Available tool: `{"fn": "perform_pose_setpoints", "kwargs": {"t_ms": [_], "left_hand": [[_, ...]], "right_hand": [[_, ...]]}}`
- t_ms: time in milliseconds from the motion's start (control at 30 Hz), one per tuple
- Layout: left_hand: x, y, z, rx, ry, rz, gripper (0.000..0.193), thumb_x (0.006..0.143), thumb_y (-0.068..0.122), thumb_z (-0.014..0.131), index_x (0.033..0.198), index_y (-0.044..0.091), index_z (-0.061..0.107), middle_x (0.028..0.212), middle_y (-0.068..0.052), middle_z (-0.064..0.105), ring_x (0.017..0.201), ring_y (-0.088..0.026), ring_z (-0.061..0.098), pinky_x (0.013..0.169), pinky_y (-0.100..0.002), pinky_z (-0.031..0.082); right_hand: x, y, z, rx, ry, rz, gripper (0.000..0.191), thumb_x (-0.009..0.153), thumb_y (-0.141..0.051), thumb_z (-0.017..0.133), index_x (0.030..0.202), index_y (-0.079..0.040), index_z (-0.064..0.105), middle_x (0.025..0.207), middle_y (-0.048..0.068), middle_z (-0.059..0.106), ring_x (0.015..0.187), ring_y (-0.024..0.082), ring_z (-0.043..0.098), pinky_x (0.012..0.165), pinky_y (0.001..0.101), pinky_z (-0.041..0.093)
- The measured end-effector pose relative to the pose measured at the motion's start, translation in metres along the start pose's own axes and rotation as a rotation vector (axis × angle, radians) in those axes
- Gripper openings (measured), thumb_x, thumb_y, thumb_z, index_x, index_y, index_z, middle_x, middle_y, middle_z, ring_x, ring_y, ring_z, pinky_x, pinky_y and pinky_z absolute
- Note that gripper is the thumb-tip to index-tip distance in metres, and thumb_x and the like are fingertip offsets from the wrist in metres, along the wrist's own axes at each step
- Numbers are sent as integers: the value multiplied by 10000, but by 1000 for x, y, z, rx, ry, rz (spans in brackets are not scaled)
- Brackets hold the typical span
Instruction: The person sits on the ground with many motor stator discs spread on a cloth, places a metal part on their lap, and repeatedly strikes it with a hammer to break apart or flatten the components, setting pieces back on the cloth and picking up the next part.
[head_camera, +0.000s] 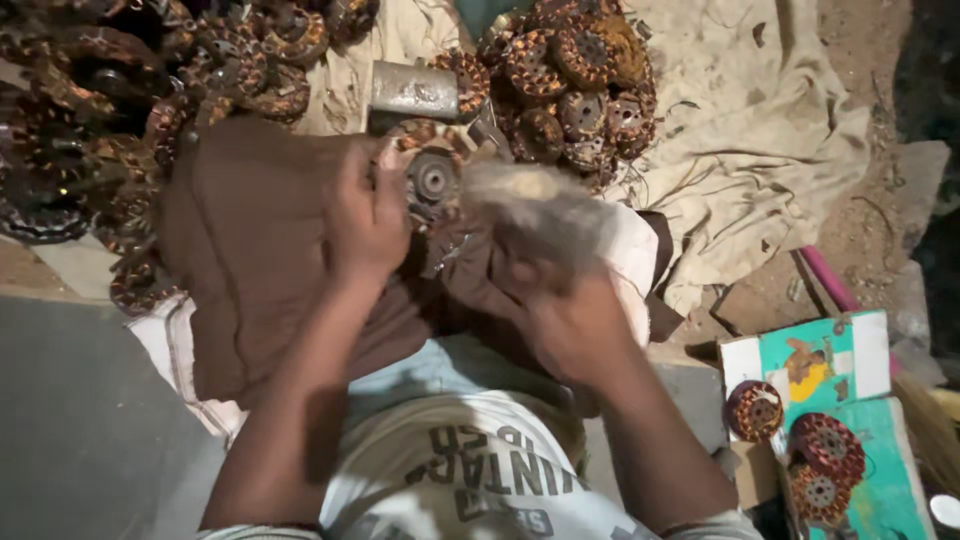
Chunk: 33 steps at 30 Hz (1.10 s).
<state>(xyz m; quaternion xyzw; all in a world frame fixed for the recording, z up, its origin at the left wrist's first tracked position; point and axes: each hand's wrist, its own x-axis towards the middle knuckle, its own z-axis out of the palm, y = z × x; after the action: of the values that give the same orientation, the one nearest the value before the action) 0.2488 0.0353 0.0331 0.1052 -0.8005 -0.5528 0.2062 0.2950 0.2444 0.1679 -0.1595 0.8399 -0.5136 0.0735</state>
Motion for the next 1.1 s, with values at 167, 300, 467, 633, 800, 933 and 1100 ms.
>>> {"fn": "perform_pose_setpoints", "kwargs": {"t_ms": [167, 300, 467, 633, 800, 933, 1100], "left_hand": [[2, -2, -6, -15, 15, 78, 311, 1090, 306, 529, 1148, 23, 644, 840, -207, 684, 805, -400, 711, 709, -480, 525], [-1, -12, -14, 31, 57, -8, 307, 1121, 311, 550, 1116, 14, 630, 911, -222, 696, 879, -423, 690, 705, -478, 515], [-13, -22, -2, -176, -69, -180, 307, 1077, 326, 563, 1073, 20, 594, 764, -144, 632, 687, -242, 633, 666, -420, 500], [-11, -67, -2, -455, -290, -483, 323, 984, 325, 729, 1006, 14, 645, 805, -64, 650, 712, -139, 596, 655, -356, 499], [-23, -113, 14, -824, -235, -607, 401, 1021, 371, 697, 1189, 14, 627, 1106, -58, 684, 966, -125, 659, 829, -316, 562], [-17, -129, 13, -1070, -359, -819, 497, 948, 446, 620, 1282, 78, 618, 1164, -66, 717, 987, -181, 734, 815, -390, 626], [-8, -135, -2, -1335, -467, -968, 587, 1042, 571, 539, 1311, 62, 650, 1069, -88, 757, 787, -191, 730, 572, -348, 589]], "right_hand": [[17, 14, 8, -101, -56, 222, 329, 997, -199, 613, 1257, 3, 608, 940, 71, 697, 833, 158, 643, 750, 336, 543], [-4, 8, -13, -33, 8, 471, 304, 1060, -220, 619, 1126, 70, 685, 846, 172, 637, 718, 224, 584, 663, 391, 496], [-23, 45, 3, -174, 67, 70, 367, 1029, -217, 585, 1331, -10, 554, 1069, 165, 697, 954, 235, 669, 838, 368, 538], [5, 133, 16, -218, 193, 283, 423, 1031, -240, 574, 1373, -6, 493, 1138, 230, 700, 1035, 347, 711, 901, 414, 536], [72, 224, 23, -378, 303, 144, 545, 1005, -199, 634, 1457, 32, 433, 1333, 289, 621, 1224, 411, 621, 1024, 440, 500], [77, 243, 58, -579, 295, -63, 650, 938, -141, 675, 1524, -14, 423, 1456, 251, 551, 1359, 411, 514, 1186, 448, 400], [52, 216, 97, -137, 62, -255, 655, 1051, -180, 604, 1604, -5, 298, 1607, 219, 438, 1524, 378, 400, 1290, 450, 274]]}}
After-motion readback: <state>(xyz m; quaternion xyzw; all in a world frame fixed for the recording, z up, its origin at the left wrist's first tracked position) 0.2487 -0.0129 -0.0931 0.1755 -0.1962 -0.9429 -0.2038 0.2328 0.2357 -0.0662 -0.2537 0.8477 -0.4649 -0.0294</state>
